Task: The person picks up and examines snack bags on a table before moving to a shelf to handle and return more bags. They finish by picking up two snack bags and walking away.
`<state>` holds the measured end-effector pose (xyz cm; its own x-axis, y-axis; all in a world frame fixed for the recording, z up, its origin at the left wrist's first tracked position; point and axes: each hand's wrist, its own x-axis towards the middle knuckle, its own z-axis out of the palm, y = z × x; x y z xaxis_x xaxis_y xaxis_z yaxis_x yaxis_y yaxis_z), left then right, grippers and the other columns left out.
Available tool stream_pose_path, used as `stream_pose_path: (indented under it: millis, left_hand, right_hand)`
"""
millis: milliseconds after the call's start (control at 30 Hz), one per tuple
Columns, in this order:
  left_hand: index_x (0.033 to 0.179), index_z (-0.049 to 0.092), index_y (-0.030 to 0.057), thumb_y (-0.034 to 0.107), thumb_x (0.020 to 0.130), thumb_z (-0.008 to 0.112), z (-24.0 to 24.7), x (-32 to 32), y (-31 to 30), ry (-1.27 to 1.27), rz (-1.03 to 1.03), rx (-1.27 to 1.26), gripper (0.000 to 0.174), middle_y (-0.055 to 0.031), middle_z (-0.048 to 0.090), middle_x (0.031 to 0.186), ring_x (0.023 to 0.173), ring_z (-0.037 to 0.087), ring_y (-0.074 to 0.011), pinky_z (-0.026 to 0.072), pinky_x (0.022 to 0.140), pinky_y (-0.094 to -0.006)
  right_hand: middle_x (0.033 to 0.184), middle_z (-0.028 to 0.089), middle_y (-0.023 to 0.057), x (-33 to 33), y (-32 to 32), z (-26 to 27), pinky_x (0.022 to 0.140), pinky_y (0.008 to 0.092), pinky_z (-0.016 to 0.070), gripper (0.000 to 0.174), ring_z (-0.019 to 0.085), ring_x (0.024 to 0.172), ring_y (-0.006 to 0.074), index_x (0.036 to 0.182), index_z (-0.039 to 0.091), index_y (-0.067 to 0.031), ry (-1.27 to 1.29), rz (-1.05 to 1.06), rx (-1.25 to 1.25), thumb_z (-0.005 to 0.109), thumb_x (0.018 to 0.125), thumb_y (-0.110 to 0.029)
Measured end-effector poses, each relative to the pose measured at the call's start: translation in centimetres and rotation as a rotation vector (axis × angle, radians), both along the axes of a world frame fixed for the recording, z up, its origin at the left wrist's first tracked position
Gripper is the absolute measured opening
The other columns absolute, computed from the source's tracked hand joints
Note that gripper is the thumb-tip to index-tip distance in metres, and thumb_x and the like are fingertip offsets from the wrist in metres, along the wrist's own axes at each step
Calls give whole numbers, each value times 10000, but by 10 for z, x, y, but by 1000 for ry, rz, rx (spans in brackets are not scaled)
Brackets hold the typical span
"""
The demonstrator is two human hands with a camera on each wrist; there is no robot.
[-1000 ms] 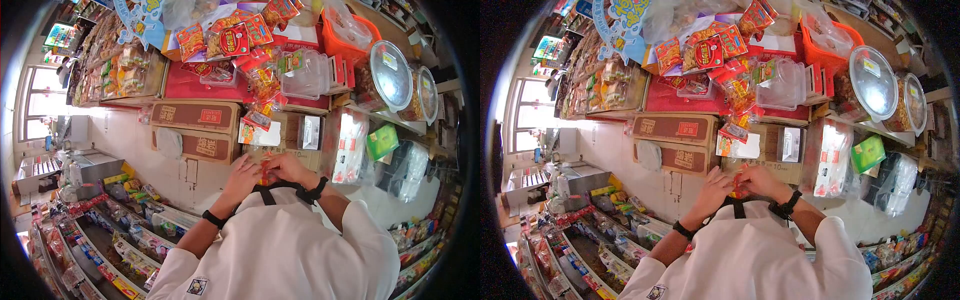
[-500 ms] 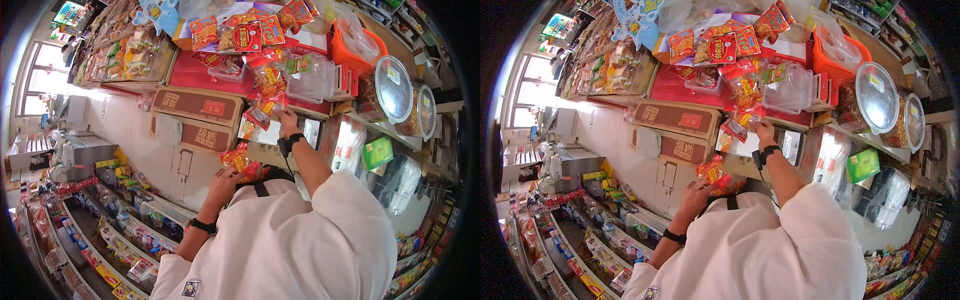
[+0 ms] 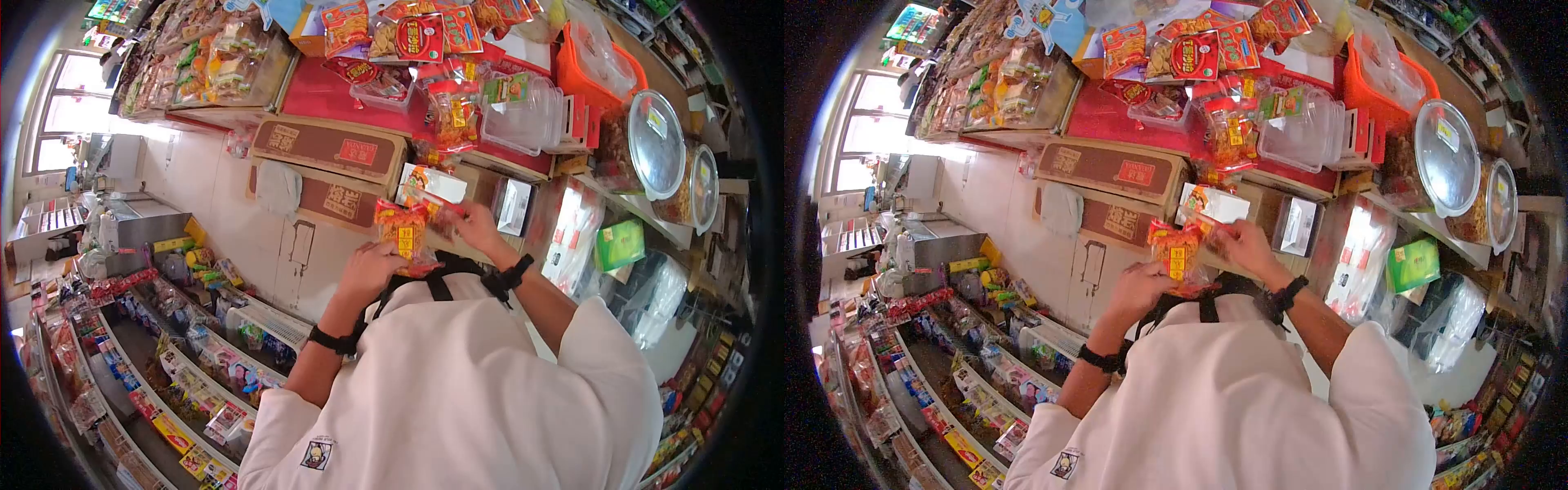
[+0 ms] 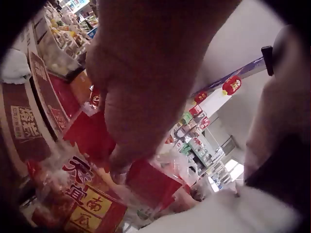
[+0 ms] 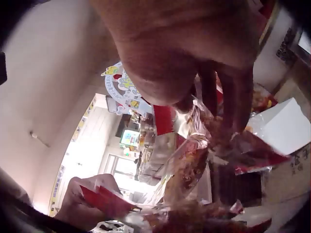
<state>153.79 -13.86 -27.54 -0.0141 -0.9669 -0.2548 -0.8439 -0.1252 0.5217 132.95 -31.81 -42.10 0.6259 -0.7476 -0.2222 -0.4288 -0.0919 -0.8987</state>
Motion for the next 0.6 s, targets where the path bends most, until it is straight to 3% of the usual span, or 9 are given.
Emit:
stream_pose_path:
  millis: [33, 67, 133, 300, 367, 433, 500, 533, 600]
  left_hand:
    - [930, 780, 151, 93, 792, 639, 0, 1, 0, 3, -4, 9, 206, -52, 657, 917, 957, 671, -279, 532, 906, -435]
    - [940, 782, 159, 101, 795, 644, 0, 4, 0, -15, -5, -31, 209, -41, 647, 913, 969, 667, -260, 530, 890, -425]
    - [951, 785, 167, 109, 798, 649, 6, 9, -2, -35, -11, -75, 212, -30, 638, 910, 981, 663, -241, 528, 874, -415]
    - [931, 782, 172, 170, 774, 683, 31, 19, 1, -176, -103, -242, 186, -4, 639, 1069, 1116, 613, -218, 470, 1014, -432]
    - [921, 782, 188, 181, 766, 692, 41, 23, -5, -219, -159, -301, 180, -8, 644, 1132, 1164, 593, -219, 450, 1052, -435]
    - [911, 781, 203, 192, 757, 701, 55, 23, -17, -263, -213, -365, 174, -13, 649, 1196, 1212, 572, -219, 429, 1091, -439]
    - [839, 765, 165, 191, 775, 688, 70, 19, -28, -252, -343, -354, 103, -8, 608, 1349, 1349, 500, -208, 337, 1198, -446]
    - [839, 765, 165, 191, 775, 688, 69, 17, -29, -259, -340, -351, 103, -8, 608, 1349, 1349, 500, -208, 337, 1198, -446]
    - [898, 787, 206, 189, 772, 668, 64, 17, -31, -301, -422, -336, 175, -15, 605, 1390, 1367, 492, -199, 316, 1215, -463]
  right_hand:
    - [853, 710, 210, 3, -4, 13, 707, 418, 542, 309, 717, 770, 341, 1046, 760, -16, -73, -20, -114, 705, 932, -298]
    - [946, 725, 179, 2, -11, 2, 768, 395, 546, 217, 714, 854, 322, 1056, 778, -60, -68, -95, 3, 706, 923, -216]
    - [970, 730, 161, 2, -27, 27, 798, 387, 543, 163, 709, 897, 310, 1003, 782, -63, -176, -121, -28, 694, 884, -133]
    - [1001, 732, 101, 8, -66, 42, 876, 363, 529, 176, 688, 999, 273, 808, 738, -43, -440, -62, -161, 625, 725, 63]
    - [959, 714, 95, 27, -78, 61, 848, 343, 527, 135, 689, 941, 254, 720, 663, -19, -527, 273, -167, 590, 647, 68]
    - [846, 690, 97, 52, -78, 70, 727, 357, 516, 105, 661, 817, 244, 736, 666, -18, -469, 538, -42, 629, 647, 24]
    - [801, 672, 95, 81, -70, 75, 692, 374, 504, 71, 639, 758, 267, 778, 669, -14, -424, 764, 50, 692, 712, -29]
    - [801, 672, 95, 95, -59, 81, 692, 374, 504, 71, 639, 758, 267, 778, 669, -14, -430, 768, 50, 692, 712, -29]
    - [794, 666, 87, 114, -36, 92, 687, 365, 494, 150, 624, 727, 223, 867, 675, -12, -303, 1025, 41, 749, 796, -121]
